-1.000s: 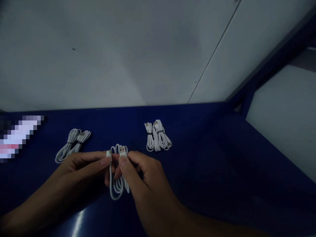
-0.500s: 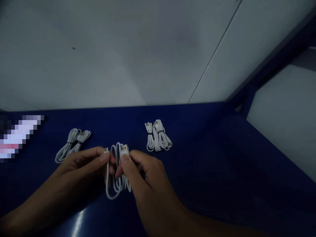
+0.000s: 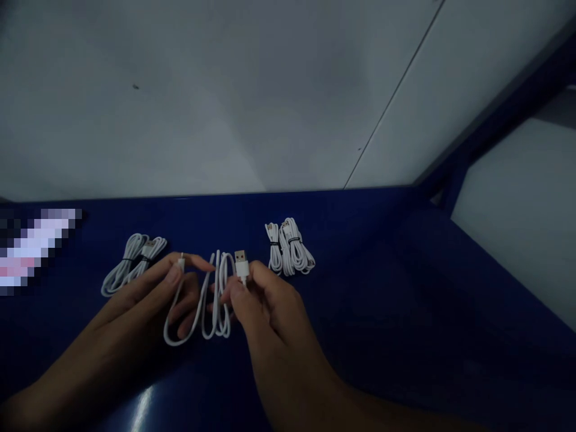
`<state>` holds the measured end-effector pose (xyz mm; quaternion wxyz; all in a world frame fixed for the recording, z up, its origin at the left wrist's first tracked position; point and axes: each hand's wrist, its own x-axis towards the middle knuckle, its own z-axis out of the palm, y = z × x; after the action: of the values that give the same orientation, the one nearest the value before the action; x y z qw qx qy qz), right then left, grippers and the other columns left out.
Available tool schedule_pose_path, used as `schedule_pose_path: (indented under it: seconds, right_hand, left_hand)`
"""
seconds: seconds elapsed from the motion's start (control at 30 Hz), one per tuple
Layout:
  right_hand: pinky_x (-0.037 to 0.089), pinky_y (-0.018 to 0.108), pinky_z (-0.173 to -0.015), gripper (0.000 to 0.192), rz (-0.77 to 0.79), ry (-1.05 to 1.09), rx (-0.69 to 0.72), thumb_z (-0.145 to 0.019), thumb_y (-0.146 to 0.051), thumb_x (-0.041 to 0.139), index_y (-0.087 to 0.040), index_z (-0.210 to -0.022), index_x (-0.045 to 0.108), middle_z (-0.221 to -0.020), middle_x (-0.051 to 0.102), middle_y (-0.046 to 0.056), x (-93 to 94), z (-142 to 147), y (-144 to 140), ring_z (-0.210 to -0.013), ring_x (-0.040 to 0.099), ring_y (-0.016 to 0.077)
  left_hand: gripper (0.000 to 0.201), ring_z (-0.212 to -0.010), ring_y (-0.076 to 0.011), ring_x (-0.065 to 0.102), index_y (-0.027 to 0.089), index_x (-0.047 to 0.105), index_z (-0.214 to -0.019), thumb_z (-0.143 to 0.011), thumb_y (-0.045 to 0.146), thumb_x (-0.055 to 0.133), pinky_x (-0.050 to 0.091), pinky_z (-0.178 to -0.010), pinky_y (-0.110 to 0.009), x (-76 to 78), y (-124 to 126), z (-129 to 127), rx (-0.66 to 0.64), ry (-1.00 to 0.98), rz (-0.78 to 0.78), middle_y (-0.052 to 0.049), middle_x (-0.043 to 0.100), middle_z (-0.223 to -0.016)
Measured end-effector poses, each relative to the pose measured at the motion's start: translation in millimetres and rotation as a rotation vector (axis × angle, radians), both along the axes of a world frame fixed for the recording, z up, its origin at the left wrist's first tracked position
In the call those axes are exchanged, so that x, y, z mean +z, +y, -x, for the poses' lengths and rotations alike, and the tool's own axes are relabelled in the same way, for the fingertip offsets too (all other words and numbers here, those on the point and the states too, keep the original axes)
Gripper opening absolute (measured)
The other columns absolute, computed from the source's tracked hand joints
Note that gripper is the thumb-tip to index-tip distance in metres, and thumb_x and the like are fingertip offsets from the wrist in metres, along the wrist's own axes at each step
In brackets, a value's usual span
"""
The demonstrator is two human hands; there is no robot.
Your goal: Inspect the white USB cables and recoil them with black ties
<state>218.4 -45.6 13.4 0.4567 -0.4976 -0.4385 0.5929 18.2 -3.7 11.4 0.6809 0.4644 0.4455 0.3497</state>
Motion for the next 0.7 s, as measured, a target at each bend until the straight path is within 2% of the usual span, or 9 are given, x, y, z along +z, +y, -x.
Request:
schedule_pose_path:
  seconds: [0.07,0.13,0.27,0.33,0.4,0.47,0.53,0.6,0.7]
  right_hand:
    - [0.055,0.030,-0.078,0.029,0.003,-0.012,0.000,-0.114,-0.038,0.058,-0.027,-0.090,0.069,-0.091,0.068,-0.001,0.0,-0.5,1.2,-0.086,0.065,0.0170]
    - [0.055,0.030,-0.079,0.024,0.021,-0.028,-0.008,-0.112,-0.030,0.058,-0.027,-0.091,0.067,-0.089,0.068,-0.001,-0.5,-1.0,3.2,-0.087,0.066,0.0171]
    - [0.059,0.034,-0.091,0.021,0.058,0.106,0.001,-0.109,-0.026,0.062,-0.024,-0.088,0.064,-0.097,0.075,0.000,1.1,0.6,7.2,-0.095,0.072,0.0182]
    - [0.059,0.034,-0.095,0.024,0.064,0.146,0.016,-0.108,-0.024,0.063,-0.023,-0.084,0.063,-0.100,0.077,0.001,3.2,1.7,8.1,-0.102,0.074,0.0193]
    - [0.059,0.033,-0.094,0.024,0.059,0.161,0.027,-0.106,-0.022,0.065,-0.023,-0.082,0.062,-0.099,0.077,0.000,4.6,2.4,8.3,-0.101,0.074,0.0185]
    - [0.058,0.031,-0.091,0.024,0.043,0.166,0.025,-0.105,-0.020,0.066,-0.023,-0.081,0.062,-0.093,0.074,-0.001,4.5,2.5,8.2,-0.094,0.072,0.0165]
    - [0.057,0.029,-0.089,0.024,0.026,0.165,0.012,-0.105,-0.021,0.066,-0.024,-0.081,0.064,-0.090,0.072,-0.002,3.2,2.5,7.8,-0.090,0.069,0.0152]
    - [0.057,0.029,-0.087,0.022,0.031,0.173,0.008,-0.107,-0.023,0.066,-0.025,-0.084,0.066,-0.091,0.071,-0.002,2.0,2.8,7.2,-0.089,0.068,0.0151]
    - [0.054,0.027,-0.078,0.021,0.047,0.198,0.026,-0.108,-0.023,0.064,-0.026,-0.087,0.067,-0.085,0.067,-0.003,2.9,3.6,6.4,-0.079,0.064,0.0136]
  left_hand:
    - [0.025,-0.079,-0.0183,0.064,0.035,0.081,-0.122,-0.104,0.051,0.077,0.054,-0.079,-0.030,-0.4,-0.9,2.2,0.007,0.008,0.051,0.002,0.065,-0.079]
    - [0.038,-0.087,-0.0229,0.068,0.038,0.080,-0.135,-0.099,0.050,0.083,0.056,-0.084,-0.034,-0.8,-1.5,4.5,-0.008,0.008,0.082,0.000,0.071,-0.083]
    - [0.070,-0.088,-0.0234,0.072,0.045,0.060,-0.163,-0.098,0.043,0.085,0.055,-0.087,-0.036,-0.3,-1.0,5.9,0.059,0.010,0.102,0.000,0.078,-0.089]
    - [0.077,-0.090,-0.0226,0.073,0.044,0.053,-0.168,-0.099,0.042,0.085,0.054,-0.089,-0.035,-0.2,-0.1,5.2,0.101,0.018,0.143,-0.001,0.080,-0.093]
    - [0.067,-0.095,-0.0239,0.074,0.037,0.062,-0.164,-0.100,0.039,0.084,0.055,-0.091,-0.036,-0.7,1.0,4.2,0.082,-0.030,0.217,-0.004,0.082,-0.098]
    - [0.047,-0.096,-0.0240,0.074,0.029,0.077,-0.149,-0.103,0.034,0.080,0.056,-0.090,-0.034,-1.5,1.7,3.4,0.017,-0.103,0.269,-0.007,0.083,-0.104]
    - [0.029,-0.092,-0.0213,0.072,0.025,0.086,-0.132,-0.105,0.031,0.076,0.055,-0.085,-0.030,-1.9,1.9,3.2,-0.038,-0.140,0.273,-0.008,0.084,-0.108]
    - [0.022,-0.090,-0.0201,0.072,0.025,0.089,-0.121,-0.106,0.032,0.075,0.056,-0.083,-0.028,-1.6,1.7,3.6,-0.060,-0.153,0.278,-0.008,0.084,-0.108]
    - [0.021,-0.097,-0.0223,0.072,0.025,0.089,-0.113,-0.107,0.039,0.074,0.058,-0.089,-0.030,-1.2,1.5,4.7,-0.053,-0.162,0.322,-0.007,0.083,-0.107]
